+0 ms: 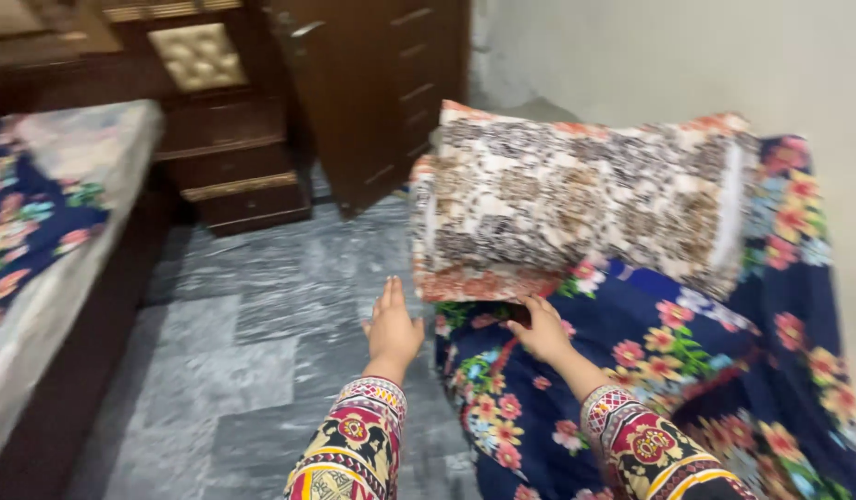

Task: Straightening a floral bedsheet and arranging pillows on a bed

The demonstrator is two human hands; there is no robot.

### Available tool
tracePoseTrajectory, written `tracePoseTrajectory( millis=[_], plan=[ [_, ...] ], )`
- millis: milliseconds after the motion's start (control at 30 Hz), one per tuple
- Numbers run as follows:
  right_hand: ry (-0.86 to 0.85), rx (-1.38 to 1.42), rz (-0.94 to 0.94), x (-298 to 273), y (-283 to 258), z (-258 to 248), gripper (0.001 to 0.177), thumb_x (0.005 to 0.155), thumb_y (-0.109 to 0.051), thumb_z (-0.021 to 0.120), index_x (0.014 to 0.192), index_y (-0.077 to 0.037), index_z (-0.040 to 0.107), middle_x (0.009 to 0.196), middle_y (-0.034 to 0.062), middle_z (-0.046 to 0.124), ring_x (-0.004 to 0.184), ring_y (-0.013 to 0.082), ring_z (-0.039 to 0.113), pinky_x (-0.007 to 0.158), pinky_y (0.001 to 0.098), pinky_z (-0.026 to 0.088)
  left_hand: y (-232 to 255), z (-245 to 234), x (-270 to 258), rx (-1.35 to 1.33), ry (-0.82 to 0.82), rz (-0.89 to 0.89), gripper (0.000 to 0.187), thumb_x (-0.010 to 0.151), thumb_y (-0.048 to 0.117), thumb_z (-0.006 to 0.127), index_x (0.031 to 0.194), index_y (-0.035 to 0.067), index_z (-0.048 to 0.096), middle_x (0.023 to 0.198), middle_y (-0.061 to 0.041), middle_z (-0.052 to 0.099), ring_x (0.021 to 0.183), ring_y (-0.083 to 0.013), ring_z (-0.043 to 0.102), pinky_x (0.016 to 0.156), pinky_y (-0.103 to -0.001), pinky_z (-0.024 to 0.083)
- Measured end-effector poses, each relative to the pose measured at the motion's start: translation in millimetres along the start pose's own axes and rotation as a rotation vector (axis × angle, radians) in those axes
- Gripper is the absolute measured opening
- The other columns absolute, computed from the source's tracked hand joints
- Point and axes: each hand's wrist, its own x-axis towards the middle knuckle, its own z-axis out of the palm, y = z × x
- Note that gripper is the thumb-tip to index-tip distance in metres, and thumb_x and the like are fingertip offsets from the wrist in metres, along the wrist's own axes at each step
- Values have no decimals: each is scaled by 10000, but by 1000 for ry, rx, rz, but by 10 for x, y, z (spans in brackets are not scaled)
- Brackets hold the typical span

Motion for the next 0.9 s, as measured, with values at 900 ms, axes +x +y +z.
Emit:
tracePoseTrajectory(
  millis=[900],
  plan=[
    [-437, 0, -496, 1115, -5759, 2139, 647, 841, -401, 740, 1437, -281, 518, 1627, 110, 343, 1521, 353, 285, 1148, 662, 285, -4288, -3136, -191, 23, 462, -613, 966, 840, 347, 783, 1604, 167, 221, 1683, -16, 215, 1539, -294, 225, 1160, -713, 232]
  ],
)
